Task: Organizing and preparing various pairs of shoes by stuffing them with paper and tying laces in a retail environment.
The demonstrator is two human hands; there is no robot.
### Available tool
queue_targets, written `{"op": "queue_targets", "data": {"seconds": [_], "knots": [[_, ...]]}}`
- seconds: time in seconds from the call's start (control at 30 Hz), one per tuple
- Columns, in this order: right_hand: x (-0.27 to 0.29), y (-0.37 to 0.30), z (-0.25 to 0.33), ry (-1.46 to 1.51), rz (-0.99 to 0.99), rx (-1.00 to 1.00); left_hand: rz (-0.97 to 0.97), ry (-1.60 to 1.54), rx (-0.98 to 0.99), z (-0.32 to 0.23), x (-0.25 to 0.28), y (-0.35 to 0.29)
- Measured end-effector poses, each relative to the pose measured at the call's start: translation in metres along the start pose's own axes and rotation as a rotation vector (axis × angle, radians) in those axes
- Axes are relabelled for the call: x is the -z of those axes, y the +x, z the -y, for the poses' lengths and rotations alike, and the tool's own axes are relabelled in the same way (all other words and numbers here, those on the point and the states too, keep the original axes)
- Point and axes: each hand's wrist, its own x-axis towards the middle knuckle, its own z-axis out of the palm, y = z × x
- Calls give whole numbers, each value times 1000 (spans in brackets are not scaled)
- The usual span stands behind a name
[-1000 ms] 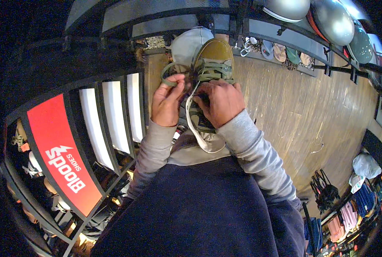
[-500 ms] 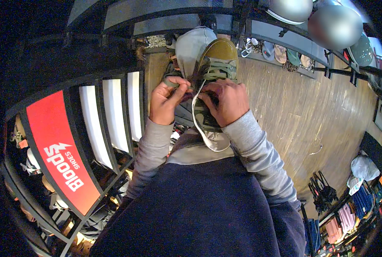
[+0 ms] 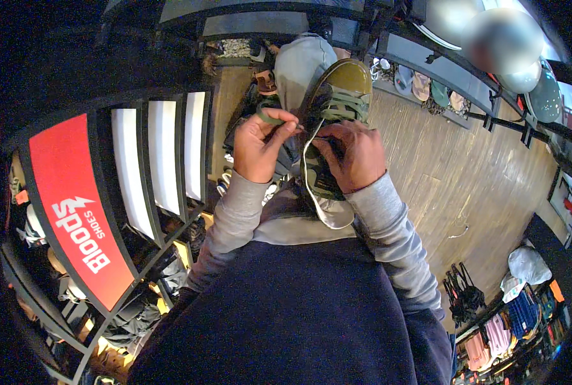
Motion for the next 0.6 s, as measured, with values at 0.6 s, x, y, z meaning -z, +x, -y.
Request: {"op": "queue_targets", "data": {"seconds": [0.6], "knots": [[2,0,-1,13,-4,-19,34,76,23,-11,-6,6]]}}
